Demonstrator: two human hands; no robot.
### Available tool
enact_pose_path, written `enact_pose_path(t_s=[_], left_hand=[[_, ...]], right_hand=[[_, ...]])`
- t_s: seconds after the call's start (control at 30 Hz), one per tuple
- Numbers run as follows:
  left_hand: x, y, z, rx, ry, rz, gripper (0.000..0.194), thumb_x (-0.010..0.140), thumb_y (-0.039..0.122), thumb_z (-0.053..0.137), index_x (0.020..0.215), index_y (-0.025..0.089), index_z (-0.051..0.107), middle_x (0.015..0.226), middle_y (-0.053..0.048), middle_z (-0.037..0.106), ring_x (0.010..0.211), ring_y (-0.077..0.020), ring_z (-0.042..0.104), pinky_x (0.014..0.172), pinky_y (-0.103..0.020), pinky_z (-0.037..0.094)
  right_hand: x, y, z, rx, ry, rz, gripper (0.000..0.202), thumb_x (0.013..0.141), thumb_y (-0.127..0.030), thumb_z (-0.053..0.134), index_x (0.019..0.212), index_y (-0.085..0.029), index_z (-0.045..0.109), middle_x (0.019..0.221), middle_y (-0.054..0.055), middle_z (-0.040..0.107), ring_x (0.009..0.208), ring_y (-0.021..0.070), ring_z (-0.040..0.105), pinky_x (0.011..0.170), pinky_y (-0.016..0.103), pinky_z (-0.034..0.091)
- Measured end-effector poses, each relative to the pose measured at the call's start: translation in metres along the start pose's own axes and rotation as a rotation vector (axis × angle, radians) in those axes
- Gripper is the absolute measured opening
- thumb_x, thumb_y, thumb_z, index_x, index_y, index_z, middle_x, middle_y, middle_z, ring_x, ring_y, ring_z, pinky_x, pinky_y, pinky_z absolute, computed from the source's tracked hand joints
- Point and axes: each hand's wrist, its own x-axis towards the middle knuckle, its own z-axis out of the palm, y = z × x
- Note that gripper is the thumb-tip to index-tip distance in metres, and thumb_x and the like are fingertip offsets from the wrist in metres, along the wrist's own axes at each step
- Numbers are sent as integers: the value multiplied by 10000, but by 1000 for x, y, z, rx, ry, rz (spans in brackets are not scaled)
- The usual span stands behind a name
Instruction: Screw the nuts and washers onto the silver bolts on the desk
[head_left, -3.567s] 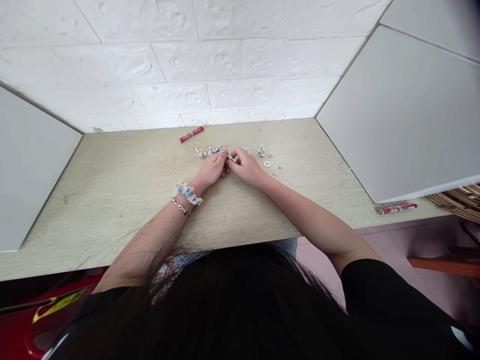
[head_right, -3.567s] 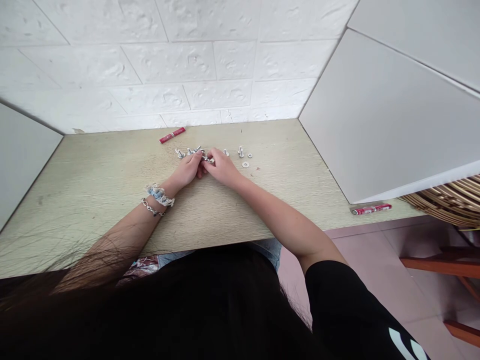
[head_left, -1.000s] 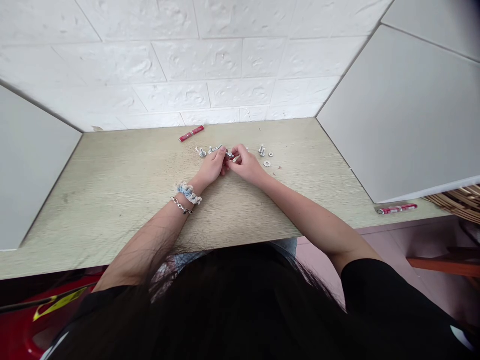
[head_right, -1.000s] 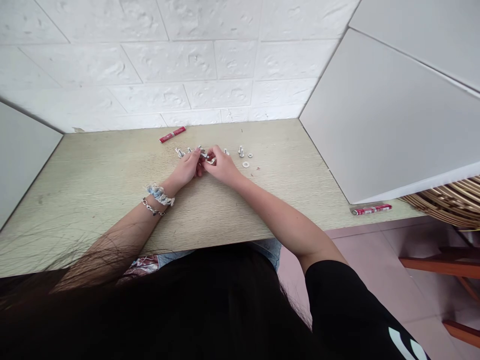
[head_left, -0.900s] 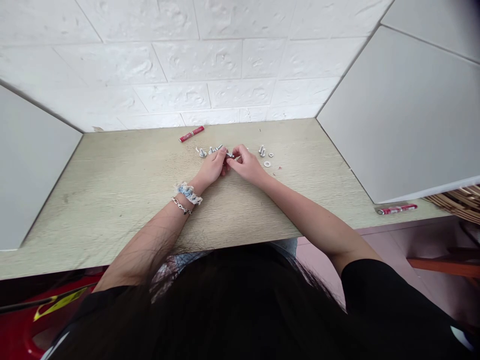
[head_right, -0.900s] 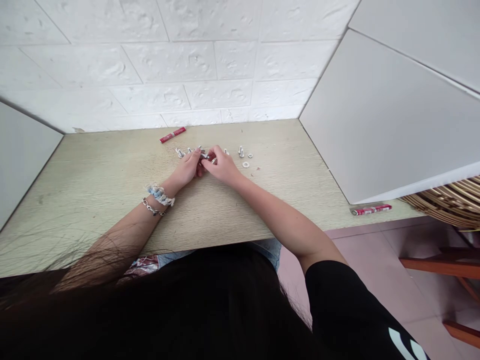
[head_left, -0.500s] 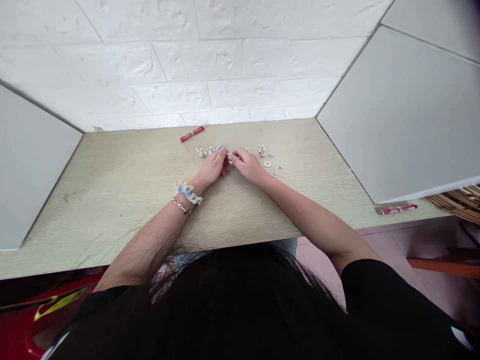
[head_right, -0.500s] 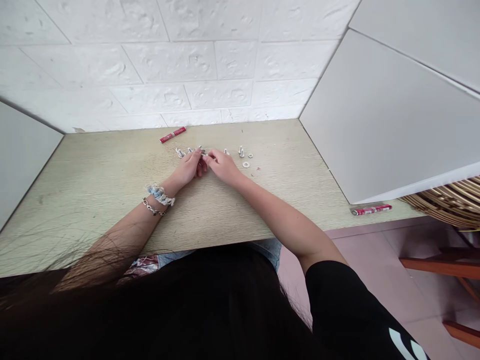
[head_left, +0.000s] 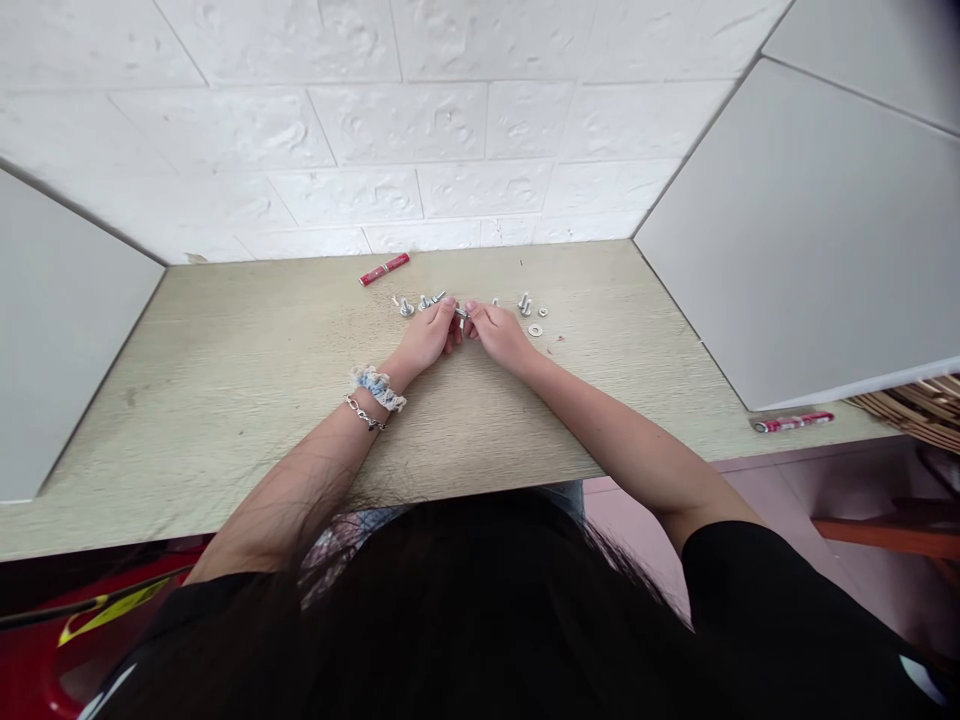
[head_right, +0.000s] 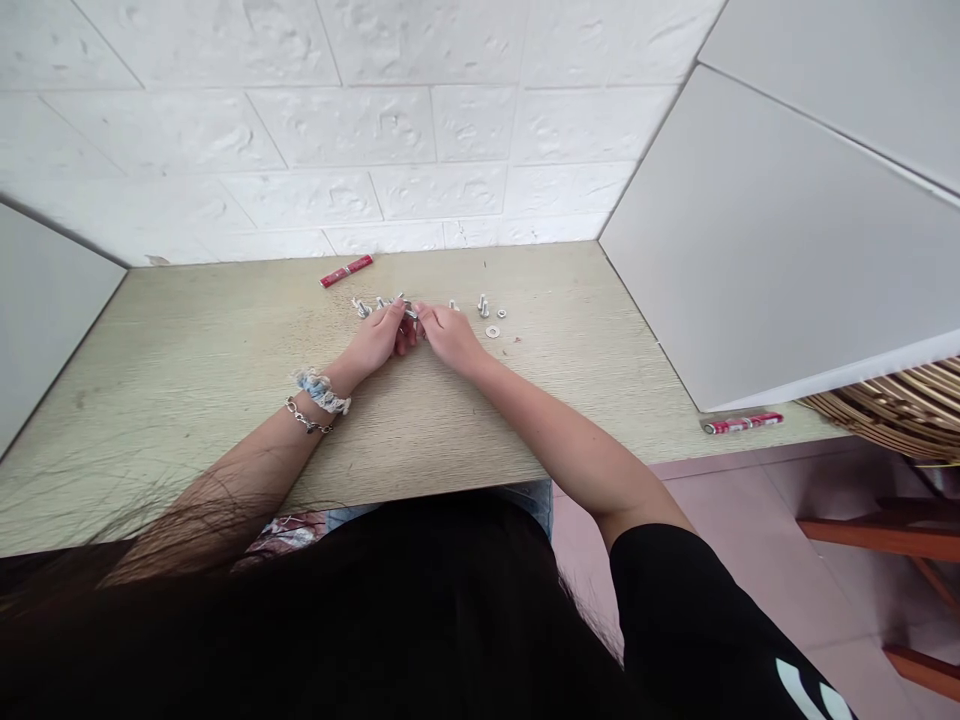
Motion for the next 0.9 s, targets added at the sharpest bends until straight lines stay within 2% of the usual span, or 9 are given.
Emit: enact_pose_path(t_s=[0.17,0.33,0.47,0.57,0.63,0.7,0.8,0.9], left_hand=[[2,-3,0,7,22,27,529,1008,518,270,656,181,477,583,-1,553,450,-95,471,512,-258,393],[2,-2,-1,26,34,26,574,993,580,225,646,189,462,512,12,497,427,-98,454,491,-257,387],[2,-4,0,77,52,52,568,988,596,230,648,198,452,467,18,472,446,-115,469,511,-267,399],[3,-7,0,59,38,74,595,979,617,227,631,194,460,490,9,503,445,-108,471,507,-269,402],[3,-8,1,41,28,87,612,964,649,232,638,191,474,518,6,529,436,-102,470,496,-269,399],[3,-9,1,41,26,94,616,953,669,236,655,189,483,537,5,542,434,-101,474,494,-271,400],[3,-8,1,70,27,91,609,964,649,230,655,190,483,550,1,546,444,-107,485,516,-279,419],[4,-8,0,85,38,76,591,983,607,229,643,192,476,556,-5,552,453,-113,494,531,-286,427]], right_hand=[[1,-1,-1,-31,-18,-29,388,937,-366,378,628,-188,530,699,6,601,711,128,539,783,281,410],[-2,-1,1,-13,67,0,126,805,-313,554,852,-198,543,860,-18,612,635,95,509,702,265,422],[-4,-2,2,5,101,54,347,704,-339,669,981,-212,504,942,-17,605,599,82,514,670,264,428],[-3,-2,2,8,108,53,260,802,-450,585,854,-204,517,831,-15,604,641,106,526,689,273,426],[-2,0,2,14,92,48,349,899,-493,433,722,-201,505,711,-9,582,661,124,535,709,281,422],[0,2,3,25,72,48,458,944,-504,334,639,-201,491,635,0,562,661,134,543,727,288,420],[3,3,4,24,52,34,485,956,-488,320,607,-200,494,613,3,565,655,137,546,744,292,419],[3,1,3,-19,51,18,386,928,-444,394,645,-203,497,644,-7,568,668,135,538,729,287,414]])
